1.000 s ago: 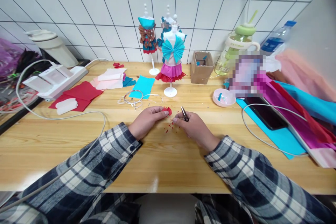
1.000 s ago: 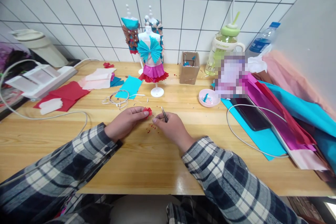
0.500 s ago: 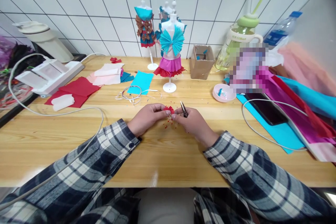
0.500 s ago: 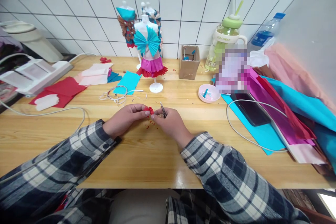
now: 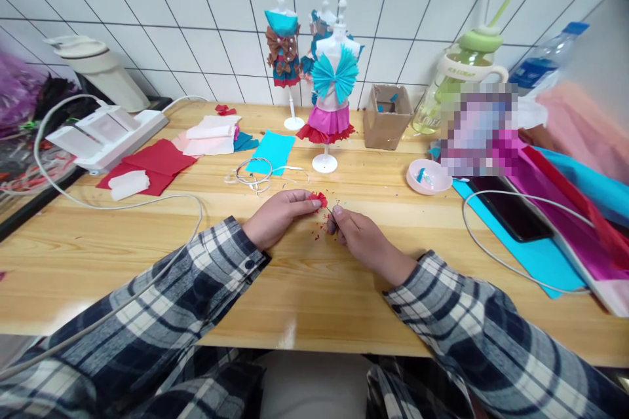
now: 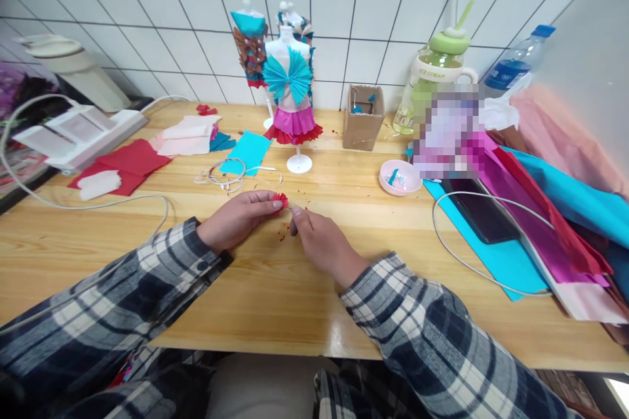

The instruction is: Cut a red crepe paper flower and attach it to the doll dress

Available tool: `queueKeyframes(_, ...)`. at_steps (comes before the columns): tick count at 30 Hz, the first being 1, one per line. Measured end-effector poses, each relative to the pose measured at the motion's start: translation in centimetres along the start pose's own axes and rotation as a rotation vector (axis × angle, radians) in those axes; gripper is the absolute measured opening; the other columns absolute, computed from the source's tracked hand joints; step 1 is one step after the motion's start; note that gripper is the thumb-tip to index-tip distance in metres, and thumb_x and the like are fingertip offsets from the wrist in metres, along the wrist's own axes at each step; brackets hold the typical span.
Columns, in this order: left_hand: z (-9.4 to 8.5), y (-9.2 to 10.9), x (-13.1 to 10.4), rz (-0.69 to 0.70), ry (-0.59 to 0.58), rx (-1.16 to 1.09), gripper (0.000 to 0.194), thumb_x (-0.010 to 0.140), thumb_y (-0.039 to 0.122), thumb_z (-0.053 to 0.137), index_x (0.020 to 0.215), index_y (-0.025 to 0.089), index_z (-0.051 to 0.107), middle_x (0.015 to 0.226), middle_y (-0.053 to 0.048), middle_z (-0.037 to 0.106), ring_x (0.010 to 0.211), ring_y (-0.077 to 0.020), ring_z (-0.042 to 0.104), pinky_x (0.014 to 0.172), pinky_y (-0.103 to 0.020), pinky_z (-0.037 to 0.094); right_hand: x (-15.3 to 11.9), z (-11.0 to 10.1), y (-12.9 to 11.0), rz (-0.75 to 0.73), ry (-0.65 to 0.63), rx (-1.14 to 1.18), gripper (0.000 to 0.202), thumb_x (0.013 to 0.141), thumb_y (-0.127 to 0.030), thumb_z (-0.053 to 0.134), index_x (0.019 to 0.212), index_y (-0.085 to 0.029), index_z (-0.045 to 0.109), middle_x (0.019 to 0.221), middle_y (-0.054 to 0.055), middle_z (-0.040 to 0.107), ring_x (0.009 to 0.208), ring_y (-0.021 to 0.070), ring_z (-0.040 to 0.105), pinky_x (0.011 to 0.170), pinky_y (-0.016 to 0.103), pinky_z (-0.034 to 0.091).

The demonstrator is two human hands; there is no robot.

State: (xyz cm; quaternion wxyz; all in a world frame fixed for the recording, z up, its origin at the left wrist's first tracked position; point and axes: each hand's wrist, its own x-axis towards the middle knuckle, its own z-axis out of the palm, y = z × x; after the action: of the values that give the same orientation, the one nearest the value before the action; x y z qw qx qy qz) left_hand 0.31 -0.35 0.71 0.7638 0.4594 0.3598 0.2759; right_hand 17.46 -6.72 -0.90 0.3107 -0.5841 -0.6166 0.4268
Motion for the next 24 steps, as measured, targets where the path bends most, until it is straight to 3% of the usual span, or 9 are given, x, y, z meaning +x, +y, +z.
queueKeyframes(24,-0.18,-0.37,0.19,0.024,0.033,0.095,0.022,0.07,0.031,0.075,0.082,0.013,0.068,0.083,-0.005,0.07,0.075,-0.0152,0.062,0.078,-0.03,0.046,0.12,-0.06,-0.28,-0.095,-0.033,-0.061,0.043,0.095,-0.051,0.023,0.066,-0.022,0.038,0.062,-0.001,0.047,0.059,0.0137,0.043,0.058,0.026,0.032)
